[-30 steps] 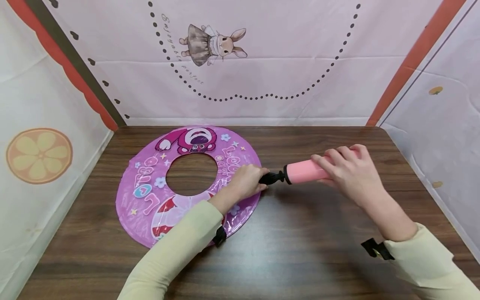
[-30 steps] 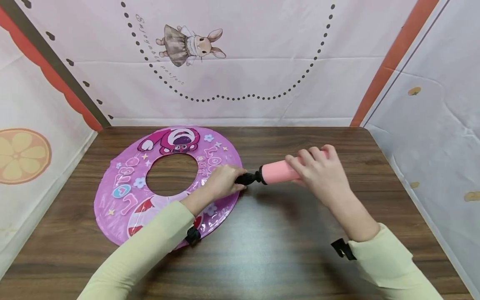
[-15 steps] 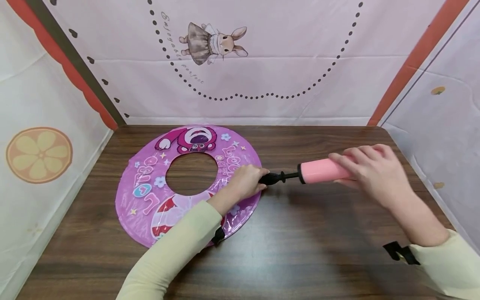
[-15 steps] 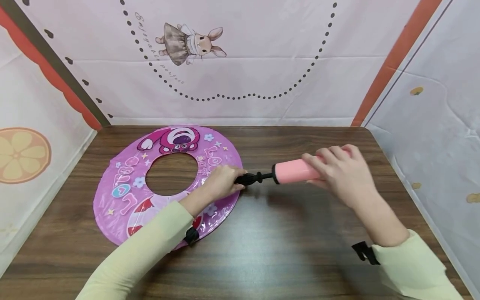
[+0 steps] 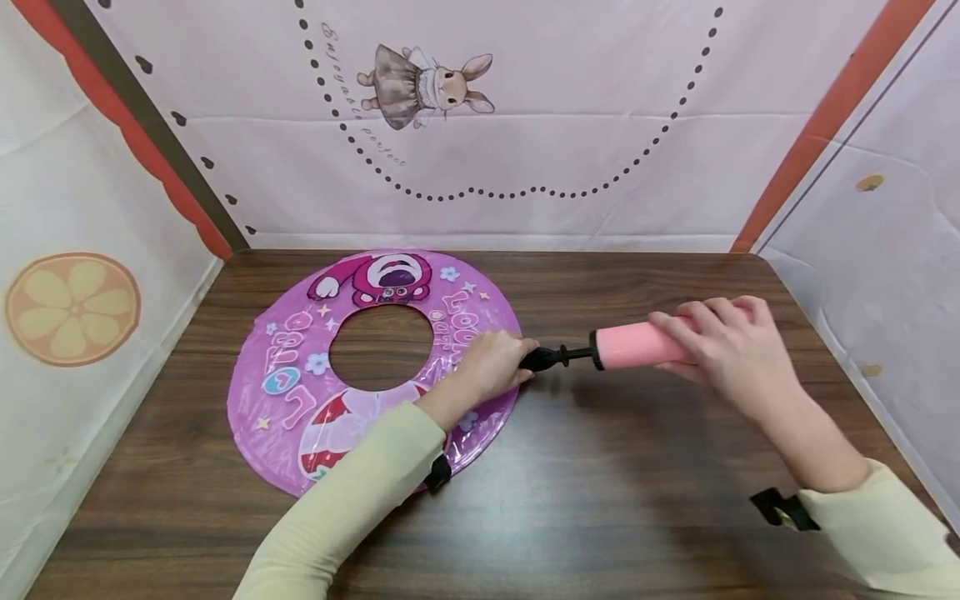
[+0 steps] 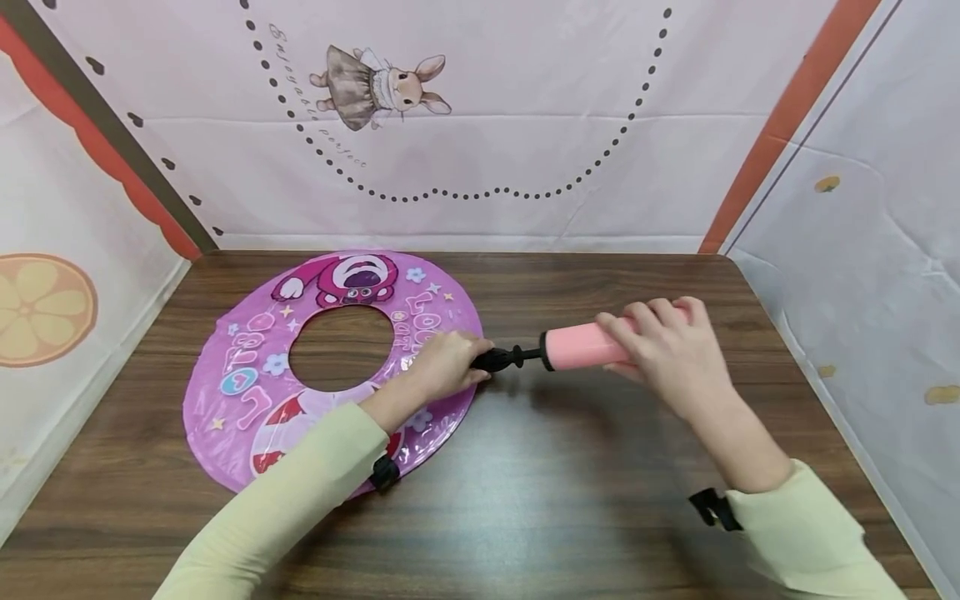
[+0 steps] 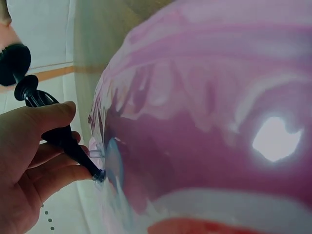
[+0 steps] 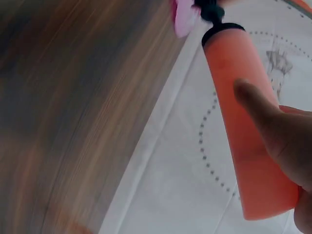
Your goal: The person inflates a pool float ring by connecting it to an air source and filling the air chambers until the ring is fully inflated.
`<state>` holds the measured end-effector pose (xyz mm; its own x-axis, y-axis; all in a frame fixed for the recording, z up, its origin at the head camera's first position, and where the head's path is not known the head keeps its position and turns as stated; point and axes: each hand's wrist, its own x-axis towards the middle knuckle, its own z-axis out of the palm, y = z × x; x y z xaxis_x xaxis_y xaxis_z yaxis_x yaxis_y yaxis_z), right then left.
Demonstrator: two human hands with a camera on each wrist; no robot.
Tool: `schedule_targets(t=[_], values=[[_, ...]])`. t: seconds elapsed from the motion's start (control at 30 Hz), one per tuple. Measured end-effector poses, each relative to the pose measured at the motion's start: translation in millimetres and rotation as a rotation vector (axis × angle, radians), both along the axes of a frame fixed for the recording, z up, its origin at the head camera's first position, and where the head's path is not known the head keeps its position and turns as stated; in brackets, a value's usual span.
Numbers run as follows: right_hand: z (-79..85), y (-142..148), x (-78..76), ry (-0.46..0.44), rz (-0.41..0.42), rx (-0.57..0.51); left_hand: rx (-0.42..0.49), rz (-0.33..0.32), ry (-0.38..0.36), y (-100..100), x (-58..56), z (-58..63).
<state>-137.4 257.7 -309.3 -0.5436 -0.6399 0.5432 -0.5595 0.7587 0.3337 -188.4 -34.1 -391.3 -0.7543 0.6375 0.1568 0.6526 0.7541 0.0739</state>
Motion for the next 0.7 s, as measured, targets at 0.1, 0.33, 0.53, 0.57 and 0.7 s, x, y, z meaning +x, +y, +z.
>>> schedule_targets(t=[0.1,0.33,0.53,0.57,0.7], values=[[-10.8,-19.5,-6.9,0.022,0.018,0.023,0.019,0.002,0.007,-0.5,-0.7,-1.4],[-19.5,-34.0,-9.7,0.093,0.053,0.023,0.056,0.001,-0.005,-0.6,-1.8,-2.4],[-2.1,-13.4,-5.6,0.014,0.048,0.019,0.027,-0.003,-0.026,-2.0,-2.0,-0.1],[2.7,-7.9,-4.1,0.003,0.044,0.017,0.020,-0.005,-0.027,-2.6,-1.9,0.2],[26.9,19.2,6.0,-0.011,-0.005,-0.010,0.017,-0.009,-0.037,-3.7,-2.4,1.1]])
